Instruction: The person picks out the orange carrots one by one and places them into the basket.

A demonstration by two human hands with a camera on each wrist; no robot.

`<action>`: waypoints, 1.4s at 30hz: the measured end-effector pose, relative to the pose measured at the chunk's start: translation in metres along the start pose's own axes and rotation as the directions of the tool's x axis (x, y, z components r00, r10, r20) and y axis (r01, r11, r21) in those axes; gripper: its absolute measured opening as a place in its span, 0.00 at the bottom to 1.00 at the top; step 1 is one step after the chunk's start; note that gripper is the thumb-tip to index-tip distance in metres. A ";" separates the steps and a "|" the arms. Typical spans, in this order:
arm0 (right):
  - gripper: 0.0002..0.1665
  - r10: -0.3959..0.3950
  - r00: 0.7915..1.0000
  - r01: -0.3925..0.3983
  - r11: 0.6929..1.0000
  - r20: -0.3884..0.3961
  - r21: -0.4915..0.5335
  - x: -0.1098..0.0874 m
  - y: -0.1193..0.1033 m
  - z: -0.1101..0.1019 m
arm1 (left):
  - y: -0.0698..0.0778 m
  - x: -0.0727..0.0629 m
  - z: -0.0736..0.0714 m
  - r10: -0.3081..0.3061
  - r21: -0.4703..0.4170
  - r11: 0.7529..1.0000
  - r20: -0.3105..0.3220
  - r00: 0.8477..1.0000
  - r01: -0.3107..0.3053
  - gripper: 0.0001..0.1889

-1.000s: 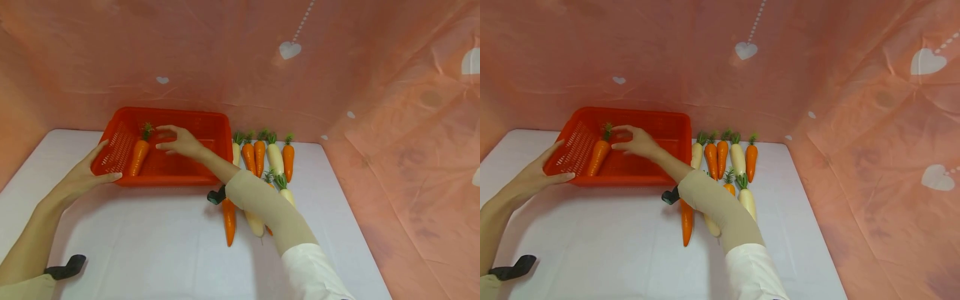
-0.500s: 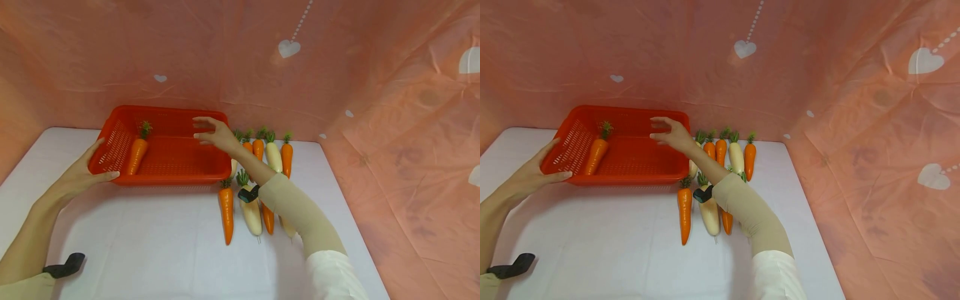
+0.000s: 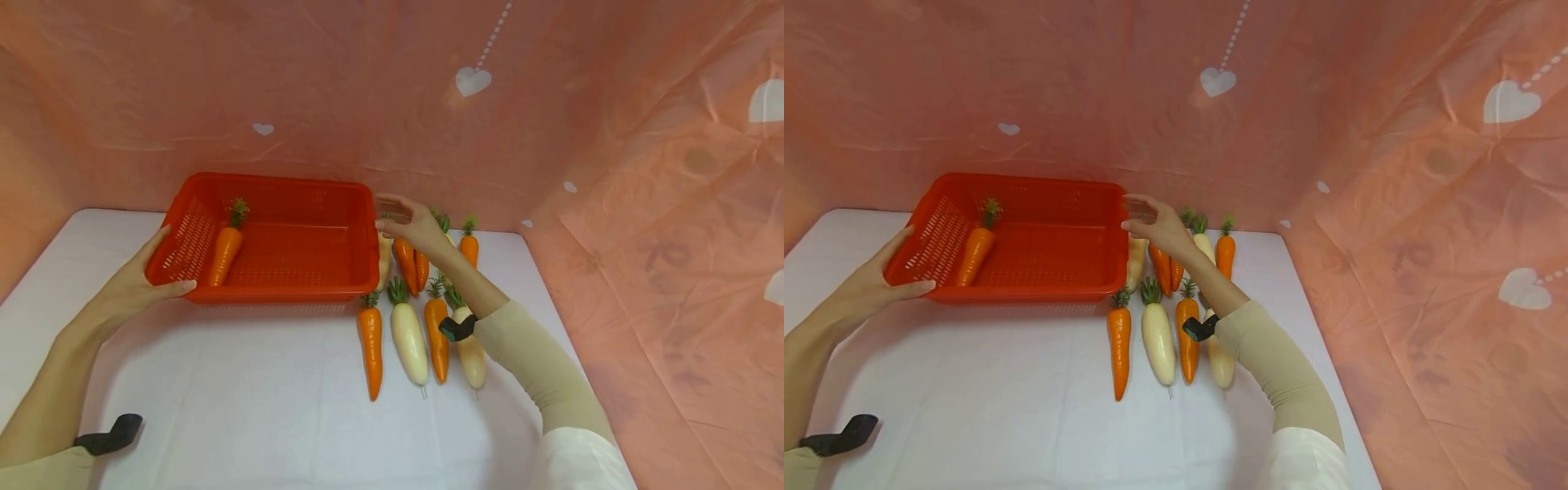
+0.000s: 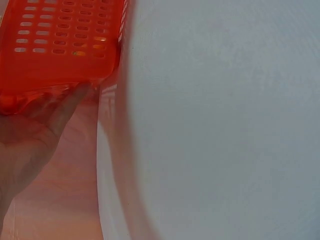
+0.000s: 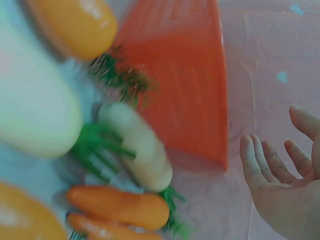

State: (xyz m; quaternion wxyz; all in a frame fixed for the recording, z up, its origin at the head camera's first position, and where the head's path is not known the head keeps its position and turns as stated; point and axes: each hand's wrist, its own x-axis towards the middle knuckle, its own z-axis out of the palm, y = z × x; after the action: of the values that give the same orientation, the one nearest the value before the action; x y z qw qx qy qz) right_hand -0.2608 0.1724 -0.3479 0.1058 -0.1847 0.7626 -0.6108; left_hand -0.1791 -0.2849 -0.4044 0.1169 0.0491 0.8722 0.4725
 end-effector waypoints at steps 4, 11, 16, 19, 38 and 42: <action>0.33 0.000 0.999 -0.002 0.999 -0.034 -0.045 -0.015 0.008 -0.018 | 0.000 0.001 0.001 -0.007 -0.004 1.000 0.003 1.000 0.007 0.56; 0.32 0.001 0.997 -0.010 0.993 -0.081 -0.116 -0.036 0.018 -0.042 | -0.001 0.002 0.000 -0.017 -0.021 1.000 0.000 1.000 0.017 0.56; 0.33 0.034 0.993 -0.049 0.991 -0.113 -0.126 -0.046 0.029 -0.064 | -0.003 0.000 0.001 -0.016 -0.034 0.999 -0.003 1.000 0.016 0.56; 0.33 0.039 0.992 -0.059 0.985 -0.124 -0.163 -0.050 0.038 -0.079 | -0.005 -0.001 0.001 -0.016 -0.043 0.999 -0.011 1.000 0.016 0.55; 0.36 0.164 0.952 -0.233 0.936 -0.260 -0.263 -0.074 0.080 -0.131 | -0.007 -0.006 0.000 -0.008 -0.045 0.999 -0.034 0.999 0.006 0.55; 0.37 0.244 0.932 -0.299 0.935 -0.266 -0.190 -0.079 0.086 -0.133 | -0.008 -0.006 0.002 0.010 -0.051 0.999 -0.037 0.999 -0.012 0.54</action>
State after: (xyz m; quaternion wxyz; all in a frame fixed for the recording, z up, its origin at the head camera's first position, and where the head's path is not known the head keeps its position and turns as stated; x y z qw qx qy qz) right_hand -0.2536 0.3395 -0.4056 0.0758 -0.0130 0.8529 -0.5163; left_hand -0.1730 -0.2892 -0.4111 0.0996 0.0425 0.8615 0.4961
